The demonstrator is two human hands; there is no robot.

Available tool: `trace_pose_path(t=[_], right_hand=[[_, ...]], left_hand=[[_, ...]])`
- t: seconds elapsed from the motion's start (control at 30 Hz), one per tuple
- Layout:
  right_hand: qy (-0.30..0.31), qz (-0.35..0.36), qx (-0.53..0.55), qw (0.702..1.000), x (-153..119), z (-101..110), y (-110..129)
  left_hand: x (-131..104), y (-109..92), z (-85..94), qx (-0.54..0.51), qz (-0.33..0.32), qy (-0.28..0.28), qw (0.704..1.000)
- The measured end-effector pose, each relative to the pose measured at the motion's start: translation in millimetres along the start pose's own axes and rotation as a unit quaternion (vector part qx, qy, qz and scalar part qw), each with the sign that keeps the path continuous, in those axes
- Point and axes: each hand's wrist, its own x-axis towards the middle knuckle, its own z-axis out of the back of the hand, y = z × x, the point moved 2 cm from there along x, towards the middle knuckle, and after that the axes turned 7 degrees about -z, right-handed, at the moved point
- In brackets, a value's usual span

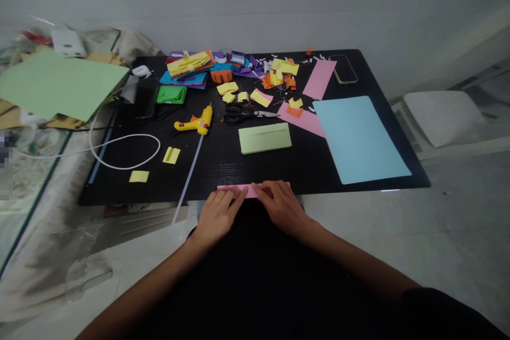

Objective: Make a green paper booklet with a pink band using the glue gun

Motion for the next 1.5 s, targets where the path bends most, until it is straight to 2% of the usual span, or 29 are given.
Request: trace_pose_path(t=[0.23,0.53,0.73,0.93,1.1,1.27,1.4,1.5], right_hand=[[-0.026,-0.03,-0.005,0.999,-6,6,-8],[-0.026,-0.129,-0.05,0.99,-42,32,-49],[-0.052,-0.126,-0.027,0.99,-40,36,-49],[-0.056,-0.128,-0.029,0.99,-37,36,-49],[-0.064,-0.138,-0.033,0.988,-38,36,-49],[-0.074,-0.143,-0.03,0.987,-37,35,-49],[-0.076,-0.142,-0.03,0.987,-37,35,-49],[-0.077,-0.141,-0.027,0.987,-35,38,-49]], left_hand=[[6,-8,-1.3,0.017,0.033,-0.016,0.999],[9,-15,1.5,0.018,0.043,-0.009,0.999],[14,-21,4.0,0.008,0.08,0.058,0.995],[22,-26,6.1,0.046,0.076,0.059,0.994],[13,-20,6.9,0.054,0.087,0.044,0.994],[-8,-3,18.4,0.065,0.1,0.021,0.993],[-23,9,27.2,0.061,0.129,0.027,0.989],[-26,11,28.5,0.053,0.143,0.037,0.988]])
